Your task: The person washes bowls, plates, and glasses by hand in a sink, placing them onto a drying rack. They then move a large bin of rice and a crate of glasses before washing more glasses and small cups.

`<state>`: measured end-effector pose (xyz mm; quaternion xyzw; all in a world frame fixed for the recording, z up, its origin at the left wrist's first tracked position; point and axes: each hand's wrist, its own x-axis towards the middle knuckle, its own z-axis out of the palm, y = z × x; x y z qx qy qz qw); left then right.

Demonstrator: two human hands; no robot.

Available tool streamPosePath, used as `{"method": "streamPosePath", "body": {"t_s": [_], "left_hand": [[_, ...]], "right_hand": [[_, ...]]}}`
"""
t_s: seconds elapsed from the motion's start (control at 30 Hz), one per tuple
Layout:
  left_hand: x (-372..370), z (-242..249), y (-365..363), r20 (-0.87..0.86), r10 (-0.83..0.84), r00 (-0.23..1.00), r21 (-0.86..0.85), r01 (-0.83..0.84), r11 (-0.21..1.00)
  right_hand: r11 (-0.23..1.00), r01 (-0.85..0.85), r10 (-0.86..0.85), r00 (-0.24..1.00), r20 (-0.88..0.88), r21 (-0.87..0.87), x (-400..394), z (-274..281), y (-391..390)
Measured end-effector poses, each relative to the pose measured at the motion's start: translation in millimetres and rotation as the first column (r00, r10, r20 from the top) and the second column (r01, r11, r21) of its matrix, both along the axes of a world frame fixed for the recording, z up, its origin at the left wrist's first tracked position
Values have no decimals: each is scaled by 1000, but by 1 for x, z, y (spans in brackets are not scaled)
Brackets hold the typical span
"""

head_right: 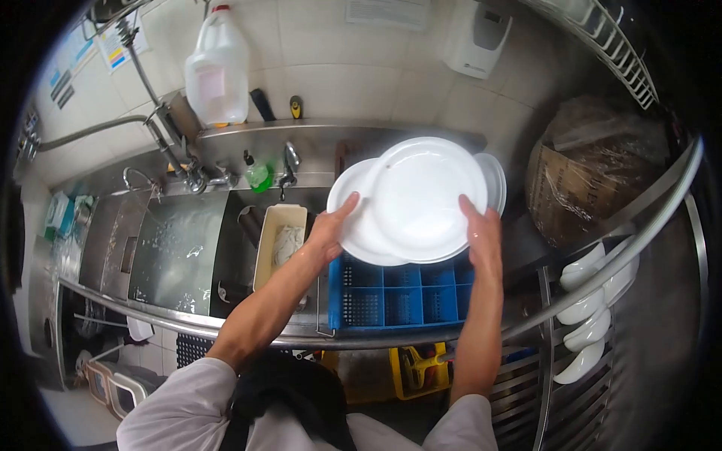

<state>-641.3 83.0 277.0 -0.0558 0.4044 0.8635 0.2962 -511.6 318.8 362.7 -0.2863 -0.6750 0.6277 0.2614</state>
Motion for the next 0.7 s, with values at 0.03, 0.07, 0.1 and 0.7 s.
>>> {"method": "streamPosePath", "body": {"t_s": [0.03, 0.07, 0.1, 0.7], "left_hand": [[-1, -4, -12, 20, -20, 1000, 70, 18, 997], [3, 2, -29, 90, -26, 996, 64, 20, 998], [2, -6, -44, 85, -16, 996, 128, 5, 992], [-31, -129, -462, 122, 361, 925, 218, -380, 899]], "right_hand": [[999, -33, 33, 999, -15, 9, -3, -3, -15], [998, -68, 69, 997, -29, 17, -6, -5, -31], [996, -71, 71, 997, -6, 53, -10, -10, -45], [709, -661, 566, 741, 360, 245, -166, -148, -466]]}}
